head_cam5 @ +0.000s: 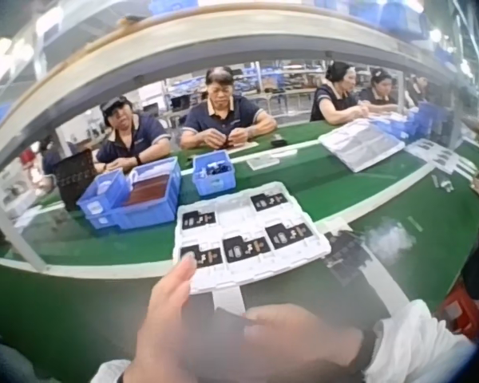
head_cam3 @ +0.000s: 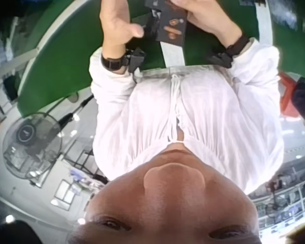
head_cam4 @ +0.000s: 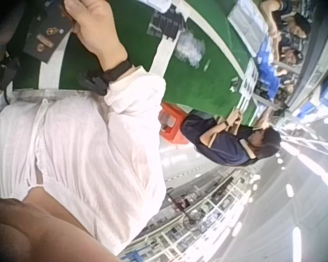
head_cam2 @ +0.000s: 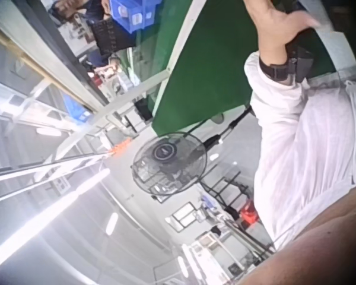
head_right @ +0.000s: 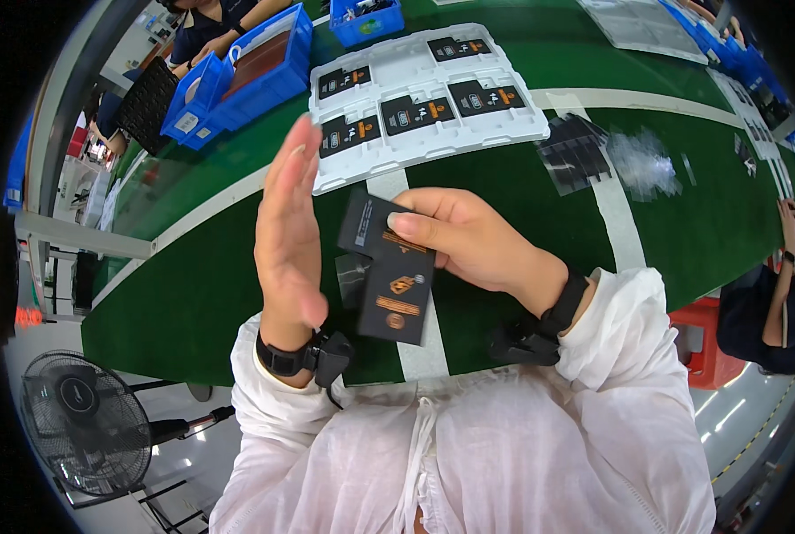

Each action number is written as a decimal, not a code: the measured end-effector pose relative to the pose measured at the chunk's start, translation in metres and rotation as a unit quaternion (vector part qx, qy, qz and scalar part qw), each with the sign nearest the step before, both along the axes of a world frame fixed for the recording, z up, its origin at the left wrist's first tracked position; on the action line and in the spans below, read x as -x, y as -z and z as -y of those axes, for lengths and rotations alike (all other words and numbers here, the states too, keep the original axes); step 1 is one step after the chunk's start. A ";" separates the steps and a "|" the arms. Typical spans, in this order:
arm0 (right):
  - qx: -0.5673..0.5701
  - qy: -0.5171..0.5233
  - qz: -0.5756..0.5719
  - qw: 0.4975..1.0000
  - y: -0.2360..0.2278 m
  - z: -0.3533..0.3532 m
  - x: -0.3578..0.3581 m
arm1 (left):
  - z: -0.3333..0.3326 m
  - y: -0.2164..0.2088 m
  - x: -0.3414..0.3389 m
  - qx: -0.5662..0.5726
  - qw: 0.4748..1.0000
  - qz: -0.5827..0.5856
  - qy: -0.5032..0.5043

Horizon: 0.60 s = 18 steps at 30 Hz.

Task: Manually assembling small battery-like electronics components on an assembly line.

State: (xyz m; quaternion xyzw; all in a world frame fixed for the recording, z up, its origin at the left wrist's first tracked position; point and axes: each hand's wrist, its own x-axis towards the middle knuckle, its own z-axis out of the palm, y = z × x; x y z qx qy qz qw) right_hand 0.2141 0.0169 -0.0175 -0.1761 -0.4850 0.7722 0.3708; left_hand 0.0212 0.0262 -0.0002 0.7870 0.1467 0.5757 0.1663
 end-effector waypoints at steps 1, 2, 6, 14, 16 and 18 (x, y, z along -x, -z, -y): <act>0.087 -0.085 -0.097 0.988 0.003 -0.001 0.000 | 0.000 0.000 -0.001 0.069 0.997 0.007 0.040; 0.090 -0.086 -0.094 0.988 0.004 -0.001 -0.002 | 0.001 0.000 -0.003 0.137 0.987 0.014 0.080; 0.275 -0.256 -0.158 0.913 0.003 0.006 0.001 | 0.014 0.002 -0.011 0.210 0.965 0.024 0.153; 0.035 0.056 0.017 0.998 -0.007 -0.016 -0.009 | 0.020 -0.009 0.005 0.149 0.984 0.043 -0.089; -0.225 0.139 0.112 0.958 -0.003 -0.015 -0.016 | 0.014 -0.013 0.007 0.102 0.986 0.021 -0.131; -0.277 0.170 0.176 0.929 -0.005 -0.010 -0.019 | 0.011 -0.013 0.009 0.069 0.986 -0.067 -0.135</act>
